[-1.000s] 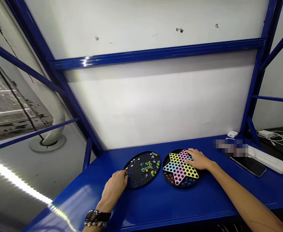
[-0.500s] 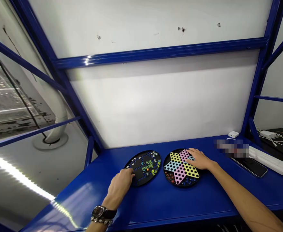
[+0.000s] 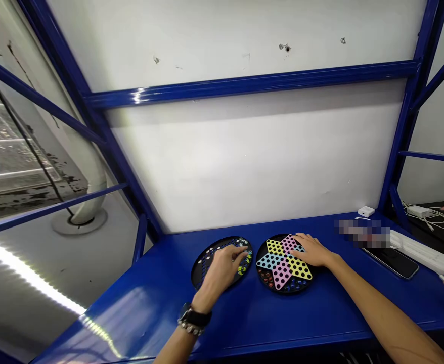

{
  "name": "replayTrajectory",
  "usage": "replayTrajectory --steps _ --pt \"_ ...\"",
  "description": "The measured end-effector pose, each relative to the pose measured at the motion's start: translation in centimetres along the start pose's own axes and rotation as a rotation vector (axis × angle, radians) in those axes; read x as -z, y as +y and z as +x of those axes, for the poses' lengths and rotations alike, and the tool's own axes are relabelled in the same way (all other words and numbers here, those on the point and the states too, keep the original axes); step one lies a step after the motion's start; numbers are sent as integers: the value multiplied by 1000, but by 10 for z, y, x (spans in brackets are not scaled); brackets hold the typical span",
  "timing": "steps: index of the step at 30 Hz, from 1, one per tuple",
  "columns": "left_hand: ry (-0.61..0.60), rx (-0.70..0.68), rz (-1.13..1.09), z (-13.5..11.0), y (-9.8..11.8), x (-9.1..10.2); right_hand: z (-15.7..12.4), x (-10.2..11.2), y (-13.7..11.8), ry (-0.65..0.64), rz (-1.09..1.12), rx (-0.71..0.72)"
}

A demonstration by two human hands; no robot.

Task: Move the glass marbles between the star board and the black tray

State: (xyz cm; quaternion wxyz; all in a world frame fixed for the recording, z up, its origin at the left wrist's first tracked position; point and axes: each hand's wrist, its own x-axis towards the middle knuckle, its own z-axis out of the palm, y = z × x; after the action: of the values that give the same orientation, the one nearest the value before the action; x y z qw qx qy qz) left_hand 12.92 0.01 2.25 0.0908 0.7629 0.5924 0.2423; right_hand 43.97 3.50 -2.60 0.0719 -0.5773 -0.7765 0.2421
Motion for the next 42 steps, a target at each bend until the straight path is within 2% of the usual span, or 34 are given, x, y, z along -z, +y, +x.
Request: replayTrajectory --steps 4,6,8,12,16,19,22,25,28,35,39,42 --pt "-70 -97 -73 26 34 -34 2 -1 2 1 8 -6" --pt "-109 -87 -26 33 39 -46 2 -1 1 -2 5 -9" --pt "-113 -70 56 35 37 -51 1 0 0 -7 -1 -10" --pt "-74 -54 20 32 18 -35 -1 1 -1 -8 1 -13" --pt "-56 29 0 27 -22 -7 -1 0 -1 -14 6 -11" --pt "-184 76 60 20 -56 6 -1 0 -5 44 -2 -1" --pt "-272 62 56 9 -77 10 1 0 -17 153 -42 79" --pt "-220 10 19 1 -85 12 6 -3 -30 229 -108 190" --pt "-191 14 51 -1 -90 15 13 -8 -37 289 -168 259" --pt "-227 95 126 4 -109 10 33 -11 -45 372 -158 278" --pt "-202 117 84 4 -113 13 39 -14 -64 377 -31 314" --pt "-187 111 1 -1 -105 17 43 -22 -76 331 6 359"
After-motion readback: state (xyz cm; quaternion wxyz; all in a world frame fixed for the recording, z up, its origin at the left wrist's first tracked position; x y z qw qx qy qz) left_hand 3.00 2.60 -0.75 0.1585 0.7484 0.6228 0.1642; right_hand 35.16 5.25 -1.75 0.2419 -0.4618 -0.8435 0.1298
